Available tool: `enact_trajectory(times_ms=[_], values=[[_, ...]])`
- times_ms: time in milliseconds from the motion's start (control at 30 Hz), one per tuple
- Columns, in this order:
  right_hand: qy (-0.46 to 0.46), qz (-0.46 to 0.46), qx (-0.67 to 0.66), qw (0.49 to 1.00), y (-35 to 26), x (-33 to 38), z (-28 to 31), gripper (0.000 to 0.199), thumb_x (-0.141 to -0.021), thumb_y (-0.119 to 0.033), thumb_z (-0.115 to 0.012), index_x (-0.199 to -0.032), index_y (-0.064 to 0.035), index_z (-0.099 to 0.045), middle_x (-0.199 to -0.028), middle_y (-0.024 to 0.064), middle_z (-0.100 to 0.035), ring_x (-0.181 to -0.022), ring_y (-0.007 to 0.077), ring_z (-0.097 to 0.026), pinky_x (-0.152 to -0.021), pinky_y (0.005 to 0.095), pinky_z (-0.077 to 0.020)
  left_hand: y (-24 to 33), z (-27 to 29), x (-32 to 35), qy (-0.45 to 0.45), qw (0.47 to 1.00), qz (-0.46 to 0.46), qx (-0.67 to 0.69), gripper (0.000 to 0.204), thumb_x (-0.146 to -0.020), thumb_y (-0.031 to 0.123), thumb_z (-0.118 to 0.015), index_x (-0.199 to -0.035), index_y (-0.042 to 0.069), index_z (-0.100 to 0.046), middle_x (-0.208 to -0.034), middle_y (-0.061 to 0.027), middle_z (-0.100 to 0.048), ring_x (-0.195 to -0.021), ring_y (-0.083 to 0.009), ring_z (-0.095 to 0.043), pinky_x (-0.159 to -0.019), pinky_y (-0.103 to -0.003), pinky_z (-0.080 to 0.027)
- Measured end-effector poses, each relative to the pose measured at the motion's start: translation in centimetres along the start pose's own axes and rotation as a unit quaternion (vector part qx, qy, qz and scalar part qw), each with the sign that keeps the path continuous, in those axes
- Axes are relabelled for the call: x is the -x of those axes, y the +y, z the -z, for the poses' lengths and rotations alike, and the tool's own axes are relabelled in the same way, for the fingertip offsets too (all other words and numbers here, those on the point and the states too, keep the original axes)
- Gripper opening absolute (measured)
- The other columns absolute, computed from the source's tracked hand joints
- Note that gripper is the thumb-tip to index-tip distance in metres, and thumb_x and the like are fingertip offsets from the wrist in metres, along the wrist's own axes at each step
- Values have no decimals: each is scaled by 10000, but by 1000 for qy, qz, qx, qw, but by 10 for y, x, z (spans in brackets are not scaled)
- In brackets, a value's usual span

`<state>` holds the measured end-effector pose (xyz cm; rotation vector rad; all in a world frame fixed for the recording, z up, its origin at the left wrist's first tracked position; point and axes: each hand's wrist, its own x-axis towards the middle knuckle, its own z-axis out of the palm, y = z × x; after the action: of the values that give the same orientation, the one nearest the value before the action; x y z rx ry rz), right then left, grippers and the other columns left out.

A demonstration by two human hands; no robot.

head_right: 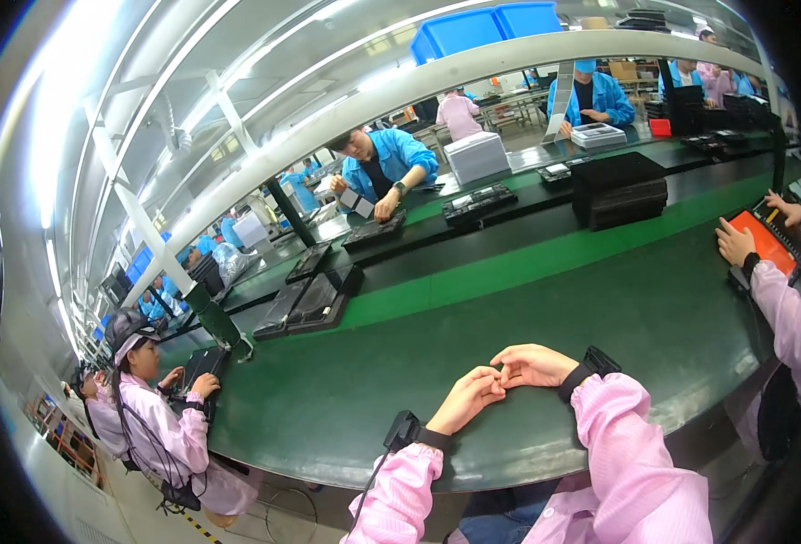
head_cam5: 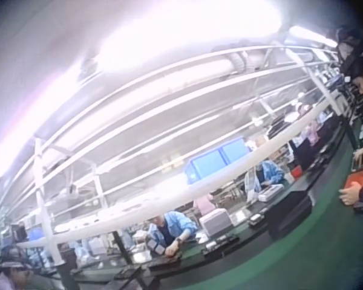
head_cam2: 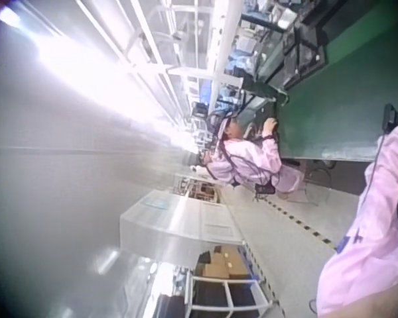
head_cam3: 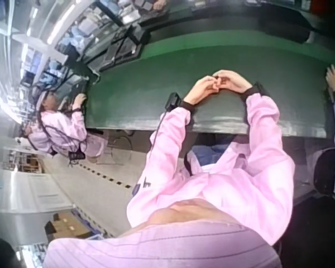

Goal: Testing the touch and display functionality of tablet-like screens on a production line.

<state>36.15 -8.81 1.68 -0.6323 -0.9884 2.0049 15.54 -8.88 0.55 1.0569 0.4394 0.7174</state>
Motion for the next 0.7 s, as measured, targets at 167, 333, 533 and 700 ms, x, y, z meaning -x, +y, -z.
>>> enact_trajectory(times_ms=[167, 333, 533, 700], values=[[13, -7, -3, 1000, 0, 1, -2, 219, -907, -83, -477, -1067, 47, -550, -872, 127, -615, -853, 206, -622, -893, 369, -491, 3, 0, 1, 0, 999, 26, 19, 169, -946, 124, -459, -1076, 29, -511, -895, -37, -539, -893, -135, -553, -886, -300, -454], [9, -13, -25, 1000, 4, 0, 2, 214, -900, -84, -487, -1064, 42, -541, -875, 143, -620, -869, 235, -621, -901, 382, -473, 2, 3, -1, -13, 998, 35, 49, 169, -943, 126, -462, -1074, 30, -512, -881, -33, -534, -882, -125, -542, -881, -302, -450], [-30, -16, -47, 998, 11, -1, 11, 229, -906, -59, -469, -1093, 59, -526, -942, 164, -611, -926, 256, -616, -919, 383, -471, 2, 7, -2, -29, 994, 84, 63, 164, -934, 110, -471, -1065, 27, -522, -919, -43, -530, -878, -136, -529, -874, -308, -448], [-58, -61, -50, 995, 12, -3, 15, 225, -896, -39, -475, -1108, 35, -496, -983, 166, -599, -952, 241, -600, -912, 345, -466, 13, 14, -9, -88, 980, 163, 68, 212, -937, 164, -484, -1085, 18, -529, -984, -45, -539, -885, -136, -525, -879, -318, -438]])
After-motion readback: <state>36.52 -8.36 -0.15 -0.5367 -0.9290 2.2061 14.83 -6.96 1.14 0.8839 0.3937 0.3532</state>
